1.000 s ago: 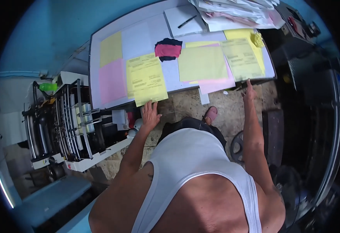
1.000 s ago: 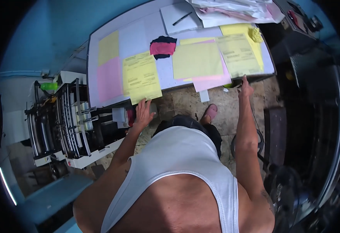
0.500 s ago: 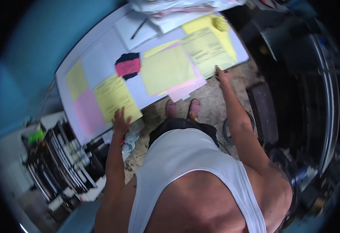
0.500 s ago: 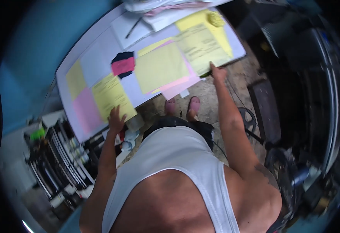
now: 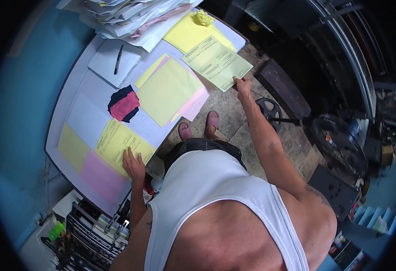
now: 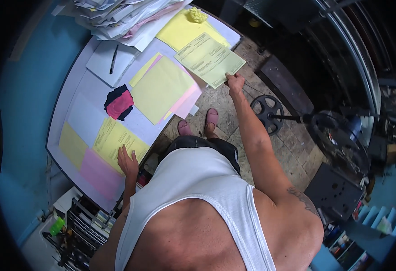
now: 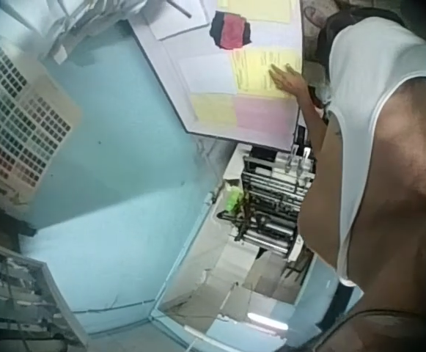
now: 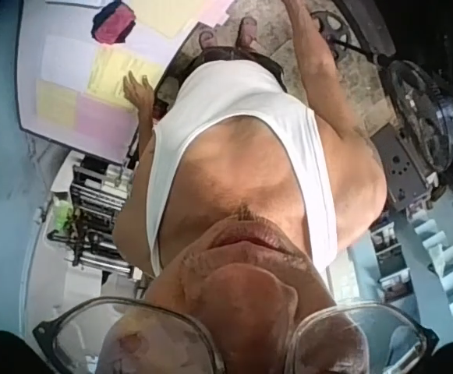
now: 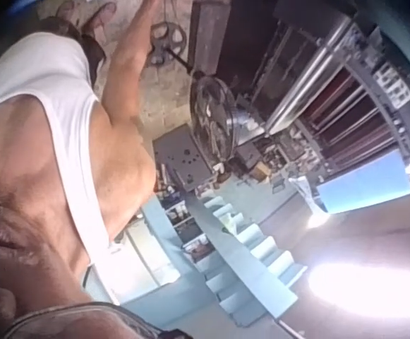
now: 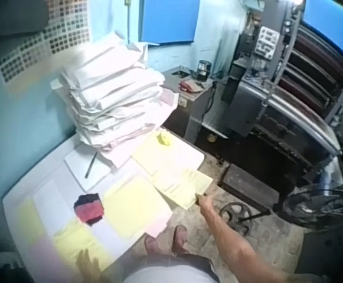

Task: The recorder is adjusting a numbering machine or small print component and comparing it with a document on a table.

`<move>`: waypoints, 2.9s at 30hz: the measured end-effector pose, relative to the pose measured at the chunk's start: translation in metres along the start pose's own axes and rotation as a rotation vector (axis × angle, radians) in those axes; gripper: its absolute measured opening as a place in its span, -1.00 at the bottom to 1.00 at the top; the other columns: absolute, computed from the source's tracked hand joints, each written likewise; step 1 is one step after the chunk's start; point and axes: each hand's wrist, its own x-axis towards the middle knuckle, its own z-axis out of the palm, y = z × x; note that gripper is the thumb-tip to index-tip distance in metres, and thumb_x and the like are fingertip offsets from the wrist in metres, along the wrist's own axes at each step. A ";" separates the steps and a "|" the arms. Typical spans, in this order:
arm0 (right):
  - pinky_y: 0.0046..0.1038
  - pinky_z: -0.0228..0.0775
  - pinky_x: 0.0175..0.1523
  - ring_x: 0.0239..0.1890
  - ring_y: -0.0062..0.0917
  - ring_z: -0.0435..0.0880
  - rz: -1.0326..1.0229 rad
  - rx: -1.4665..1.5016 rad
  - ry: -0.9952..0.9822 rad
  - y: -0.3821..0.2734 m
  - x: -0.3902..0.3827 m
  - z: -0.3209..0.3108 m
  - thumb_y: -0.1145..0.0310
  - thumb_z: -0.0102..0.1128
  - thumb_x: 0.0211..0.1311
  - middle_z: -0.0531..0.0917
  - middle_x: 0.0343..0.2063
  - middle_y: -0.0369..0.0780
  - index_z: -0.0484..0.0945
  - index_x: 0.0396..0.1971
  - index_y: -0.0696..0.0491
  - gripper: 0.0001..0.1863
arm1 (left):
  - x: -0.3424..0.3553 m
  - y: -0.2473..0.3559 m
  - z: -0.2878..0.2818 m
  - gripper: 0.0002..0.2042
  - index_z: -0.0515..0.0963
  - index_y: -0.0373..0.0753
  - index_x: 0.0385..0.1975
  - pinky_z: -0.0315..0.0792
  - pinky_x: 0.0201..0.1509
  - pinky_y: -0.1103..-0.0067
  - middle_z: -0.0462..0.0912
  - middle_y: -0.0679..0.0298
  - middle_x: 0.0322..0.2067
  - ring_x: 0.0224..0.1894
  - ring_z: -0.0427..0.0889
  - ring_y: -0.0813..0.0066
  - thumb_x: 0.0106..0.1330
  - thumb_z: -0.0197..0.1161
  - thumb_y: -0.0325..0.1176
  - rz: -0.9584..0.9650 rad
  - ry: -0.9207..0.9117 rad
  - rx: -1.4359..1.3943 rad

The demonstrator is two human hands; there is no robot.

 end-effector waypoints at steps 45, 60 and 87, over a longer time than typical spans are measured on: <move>-0.51 0.53 -0.23 -0.32 -0.63 0.65 0.118 -0.046 -0.432 0.104 -0.347 -0.034 0.44 0.25 0.25 0.70 -0.30 -0.29 0.61 -0.22 0.13 -0.85 | -0.045 0.047 0.034 -0.64 0.45 -0.34 0.06 0.59 -0.14 0.36 0.64 0.12 -0.12 -0.16 0.69 0.31 0.34 0.20 -0.29 -0.591 -0.417 -1.638; -0.50 0.55 -0.22 -0.36 -0.59 0.66 0.208 -0.102 -0.362 0.127 -0.369 0.000 0.47 0.22 0.25 0.69 -0.31 -0.24 0.60 -0.20 0.15 -0.85 | -0.033 -0.006 0.056 -0.74 0.54 -0.25 -0.15 0.57 -0.35 0.52 0.65 0.22 -0.35 -0.38 0.65 0.44 0.32 0.23 -0.20 -0.648 -0.560 -1.607; -0.48 0.58 -0.21 -0.37 -0.56 0.70 0.224 -0.001 -0.328 0.131 -0.376 -0.014 0.48 0.22 0.24 0.71 -0.32 -0.21 0.61 -0.17 0.17 -0.82 | -0.033 -0.016 0.063 -0.70 0.46 -0.28 -0.04 0.55 -0.28 0.50 0.61 0.18 -0.22 -0.30 0.68 0.39 0.32 0.23 -0.26 -0.629 -0.618 -1.587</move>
